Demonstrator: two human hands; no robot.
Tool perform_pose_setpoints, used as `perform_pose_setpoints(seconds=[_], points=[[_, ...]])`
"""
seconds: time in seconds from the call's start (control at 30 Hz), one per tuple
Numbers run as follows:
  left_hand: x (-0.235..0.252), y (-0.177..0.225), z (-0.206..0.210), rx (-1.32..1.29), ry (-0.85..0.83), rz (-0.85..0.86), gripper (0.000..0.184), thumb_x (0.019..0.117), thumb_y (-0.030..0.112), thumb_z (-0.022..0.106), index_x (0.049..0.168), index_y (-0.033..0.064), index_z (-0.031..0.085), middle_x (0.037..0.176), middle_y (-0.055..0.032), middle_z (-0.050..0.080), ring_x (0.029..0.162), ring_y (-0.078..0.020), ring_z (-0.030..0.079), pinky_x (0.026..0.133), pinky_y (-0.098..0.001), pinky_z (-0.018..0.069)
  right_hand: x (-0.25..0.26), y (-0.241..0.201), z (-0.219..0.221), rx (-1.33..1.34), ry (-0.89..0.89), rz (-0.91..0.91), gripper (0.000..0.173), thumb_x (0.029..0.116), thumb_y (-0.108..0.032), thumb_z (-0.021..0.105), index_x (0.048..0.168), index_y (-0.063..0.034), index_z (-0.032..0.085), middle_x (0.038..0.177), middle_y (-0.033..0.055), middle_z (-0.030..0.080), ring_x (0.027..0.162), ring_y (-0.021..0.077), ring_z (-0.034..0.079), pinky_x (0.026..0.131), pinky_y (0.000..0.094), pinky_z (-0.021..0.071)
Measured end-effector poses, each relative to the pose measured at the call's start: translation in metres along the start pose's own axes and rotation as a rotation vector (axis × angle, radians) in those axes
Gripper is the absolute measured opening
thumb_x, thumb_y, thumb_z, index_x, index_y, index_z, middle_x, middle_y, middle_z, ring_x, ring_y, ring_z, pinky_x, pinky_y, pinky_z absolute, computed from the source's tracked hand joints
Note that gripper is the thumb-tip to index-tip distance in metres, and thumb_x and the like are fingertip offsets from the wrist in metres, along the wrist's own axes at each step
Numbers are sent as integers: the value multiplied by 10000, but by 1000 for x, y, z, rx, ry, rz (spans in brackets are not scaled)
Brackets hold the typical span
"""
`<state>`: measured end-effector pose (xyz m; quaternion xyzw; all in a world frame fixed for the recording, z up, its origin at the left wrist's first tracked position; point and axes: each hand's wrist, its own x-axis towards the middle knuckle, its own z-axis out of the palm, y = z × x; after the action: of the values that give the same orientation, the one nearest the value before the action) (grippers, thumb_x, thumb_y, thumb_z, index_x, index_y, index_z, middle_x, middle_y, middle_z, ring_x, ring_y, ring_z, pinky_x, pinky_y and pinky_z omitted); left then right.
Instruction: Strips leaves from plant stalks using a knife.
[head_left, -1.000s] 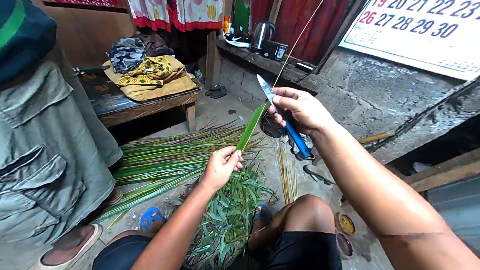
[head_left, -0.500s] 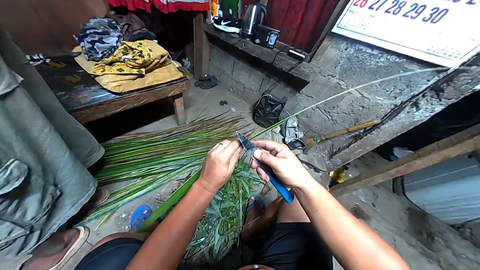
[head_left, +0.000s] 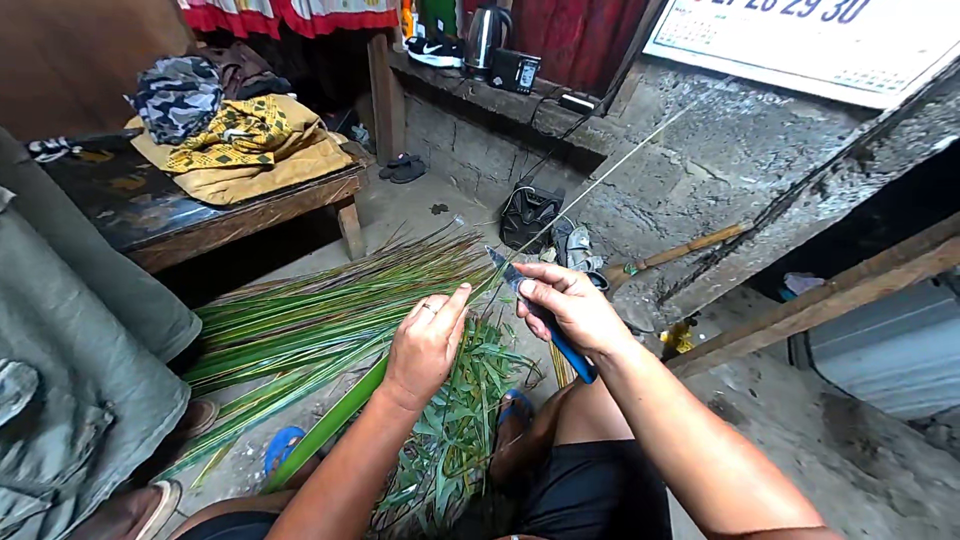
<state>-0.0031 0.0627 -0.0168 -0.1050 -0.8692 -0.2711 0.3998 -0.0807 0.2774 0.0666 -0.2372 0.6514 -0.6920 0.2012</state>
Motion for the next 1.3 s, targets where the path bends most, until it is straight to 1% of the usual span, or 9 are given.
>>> perform_pose_setpoints(seconds=[0.43,0.6,0.73,0.87,1.0,1.1,1.17,1.23,1.3], points=[[-2,-6,0,37,35,-19,327,1055,195,536,1313,85,703,1020,-108,741,976,-206,717,900,-323,579,22,-22,-3,-123,117,-70,376,1069,-102,513,1436,-53,575,787,144,691,487,134,580,463,248,523],[-2,-9,-2,30,76,-11,322,1047,181,544,1306,79,706,1008,-109,740,959,-204,715,884,-323,580,34,-48,-11,-164,115,-90,388,1074,-93,489,1455,-75,558,770,129,675,484,127,566,456,247,514],[-1,-12,-4,30,104,-25,319,1044,189,551,1295,79,714,995,-111,734,942,-197,709,875,-305,574,41,-69,-18,-164,207,-165,399,1090,-144,473,1485,-128,524,785,95,651,488,118,559,437,248,513],[0,-11,-5,-7,125,-56,342,1036,250,579,1304,82,709,1008,-100,717,943,-169,685,871,-280,564,35,-61,-9,-115,99,-88,449,1082,-131,456,1528,-182,464,784,127,641,495,152,572,452,276,526],[1,-8,-5,-116,85,-109,432,996,307,643,1340,48,674,1114,-103,711,1019,-150,673,918,-273,555,33,-50,-2,-42,56,-40,411,1078,-107,472,1485,-131,523,772,123,650,505,128,567,466,245,512],[-2,-10,-7,-184,-7,-171,399,1020,279,601,1342,54,667,1157,-95,710,1041,-128,678,939,-264,552,39,-67,-11,-52,132,-109,380,1088,-134,450,1459,-143,535,779,83,628,498,102,546,451,233,504],[-1,-11,-7,-177,-18,-141,371,1053,240,531,1338,44,667,1124,-105,716,1005,-140,683,915,-266,557,37,-75,-14,-77,134,-128,379,1090,-151,453,1462,-151,530,786,101,636,490,113,555,437,242,508],[1,-11,-6,-119,16,-112,363,1060,195,480,1317,36,682,1078,-115,725,959,-164,695,880,-280,567,28,-71,-8,-156,55,-81,393,1071,-159,482,1460,-129,528,796,126,663,500,149,588,451,277,535],[3,-11,-4,-41,38,-96,344,1066,207,490,1290,48,698,1070,-119,733,972,-196,714,885,-310,582,14,-53,6,-211,-73,29,362,1054,-157,521,1401,-59,561,801,105,691,528,142,621,480,274,552]])
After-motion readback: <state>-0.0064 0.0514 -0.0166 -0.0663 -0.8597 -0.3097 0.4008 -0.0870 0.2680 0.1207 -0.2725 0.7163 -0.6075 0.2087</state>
